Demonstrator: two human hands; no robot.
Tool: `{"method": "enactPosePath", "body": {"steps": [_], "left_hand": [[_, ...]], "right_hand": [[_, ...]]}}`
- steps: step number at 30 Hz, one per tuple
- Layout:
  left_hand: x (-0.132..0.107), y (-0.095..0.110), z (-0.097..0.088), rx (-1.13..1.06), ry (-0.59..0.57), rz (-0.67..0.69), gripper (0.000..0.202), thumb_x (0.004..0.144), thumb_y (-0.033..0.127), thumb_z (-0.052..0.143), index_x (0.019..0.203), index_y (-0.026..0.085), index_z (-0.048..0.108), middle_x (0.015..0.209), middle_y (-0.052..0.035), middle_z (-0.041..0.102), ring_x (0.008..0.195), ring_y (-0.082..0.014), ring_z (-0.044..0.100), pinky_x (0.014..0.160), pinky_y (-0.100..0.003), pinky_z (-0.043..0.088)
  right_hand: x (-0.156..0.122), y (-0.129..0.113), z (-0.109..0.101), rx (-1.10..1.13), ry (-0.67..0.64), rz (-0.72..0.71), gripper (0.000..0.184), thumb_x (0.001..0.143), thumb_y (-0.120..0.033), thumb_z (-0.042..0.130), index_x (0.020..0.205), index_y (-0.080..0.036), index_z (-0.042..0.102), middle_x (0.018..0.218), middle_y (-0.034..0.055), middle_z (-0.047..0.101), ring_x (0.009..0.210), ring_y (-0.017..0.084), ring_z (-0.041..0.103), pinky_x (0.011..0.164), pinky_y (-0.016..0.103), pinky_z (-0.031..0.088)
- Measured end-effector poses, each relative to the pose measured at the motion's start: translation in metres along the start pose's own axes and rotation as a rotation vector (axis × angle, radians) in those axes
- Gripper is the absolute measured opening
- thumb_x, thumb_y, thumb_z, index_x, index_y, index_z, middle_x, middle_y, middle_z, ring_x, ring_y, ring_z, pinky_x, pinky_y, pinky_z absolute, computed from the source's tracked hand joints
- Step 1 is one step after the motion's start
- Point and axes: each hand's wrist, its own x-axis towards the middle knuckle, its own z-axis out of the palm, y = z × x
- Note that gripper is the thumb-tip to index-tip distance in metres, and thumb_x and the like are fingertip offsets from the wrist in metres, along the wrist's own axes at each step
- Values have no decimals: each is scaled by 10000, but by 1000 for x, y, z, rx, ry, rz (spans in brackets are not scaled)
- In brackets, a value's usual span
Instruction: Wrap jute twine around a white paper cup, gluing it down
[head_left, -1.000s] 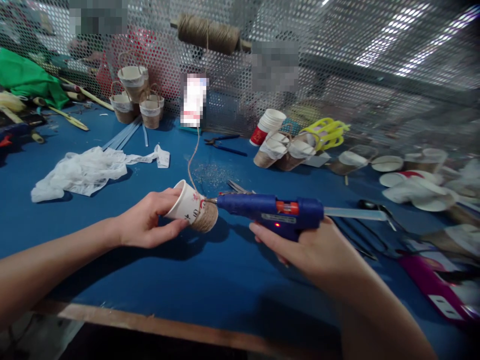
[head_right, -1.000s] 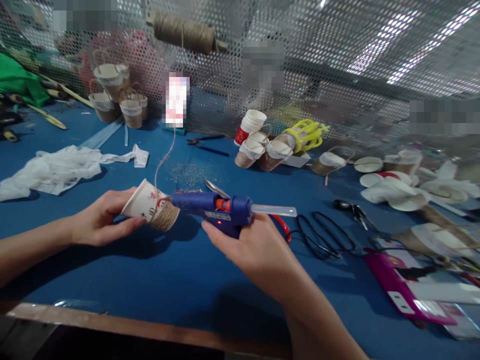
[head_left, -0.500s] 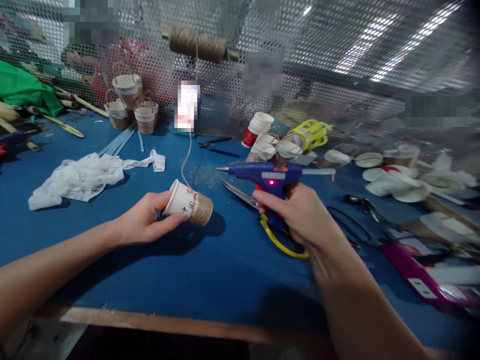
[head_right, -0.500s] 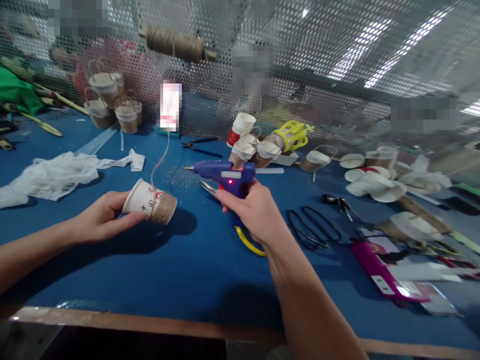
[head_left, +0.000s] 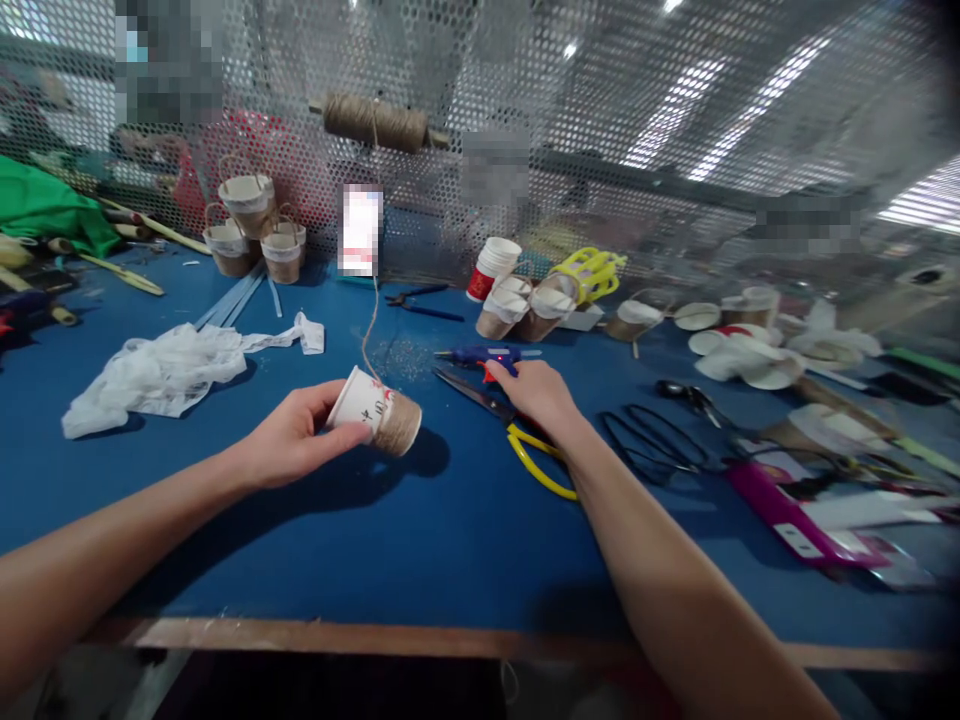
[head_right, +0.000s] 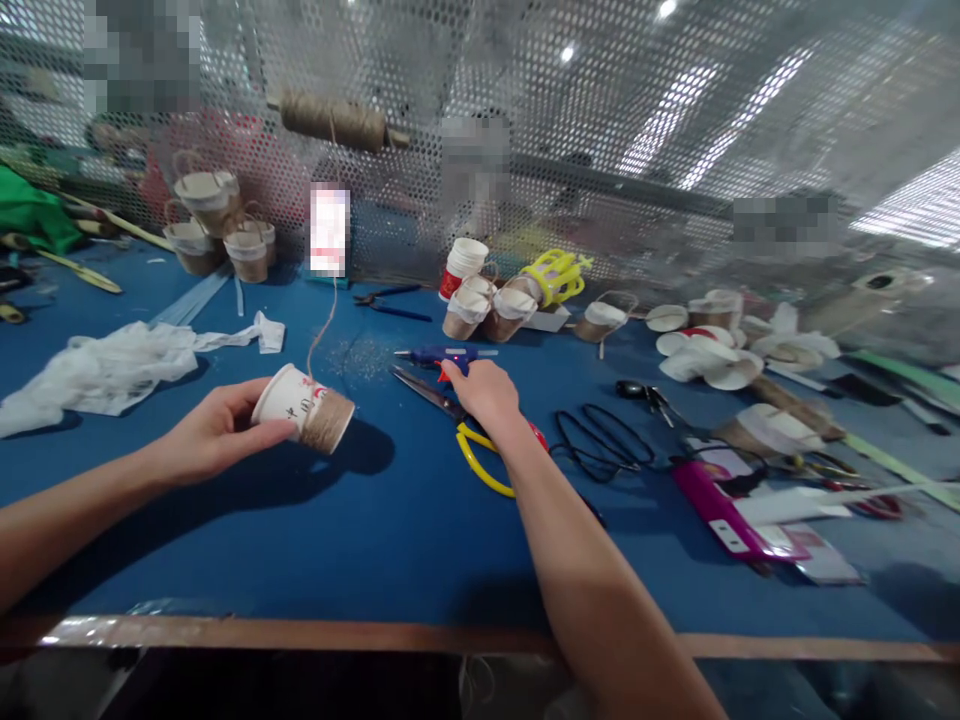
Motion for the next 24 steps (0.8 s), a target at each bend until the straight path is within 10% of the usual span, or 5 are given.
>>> {"method": "enactPosePath", "body": {"steps": [6, 11, 17, 24], "left_hand": [[-3, 3, 3, 21, -61, 21, 249, 756, 235, 527, 955, 90, 564, 813, -60, 623, 663, -119, 533, 619, -240, 446], [-6, 9, 8, 188, -192, 99, 146, 748, 181, 499, 833, 88, 573, 752, -57, 596, 657, -131, 510, 625, -256, 436], [-7, 13, 11, 340, -256, 135, 88, 736, 143, 475, 776, 119, 550, 735, -32, 593, 659, -125, 505, 628, -244, 427], [-7, 14, 13, 376, -264, 167, 99, 739, 138, 470, 801, 123, 545, 739, -38, 596, 659, -129, 499, 623, -249, 423]], "right_hand": [[-31, -32, -12, 92, -26, -199, 348, 816, -383, 424, 876, -119, 643, 963, 158, 606, 1014, 287, 501, 856, 420, 346], [-78, -70, -6, 635, -602, -579, 361, 865, -397, 340, 955, -188, 621, 985, 37, 626, 914, 128, 556, 811, 253, 413], [-92, -72, 6, 1098, -637, -370, 200, 702, -329, 616, 830, -176, 596, 861, 13, 615, 751, 107, 548, 708, 256, 431], [-93, -73, 2, 1059, -676, -319, 232, 684, -335, 632, 832, -171, 559, 814, 6, 575, 684, 92, 518, 635, 240, 423]]}}
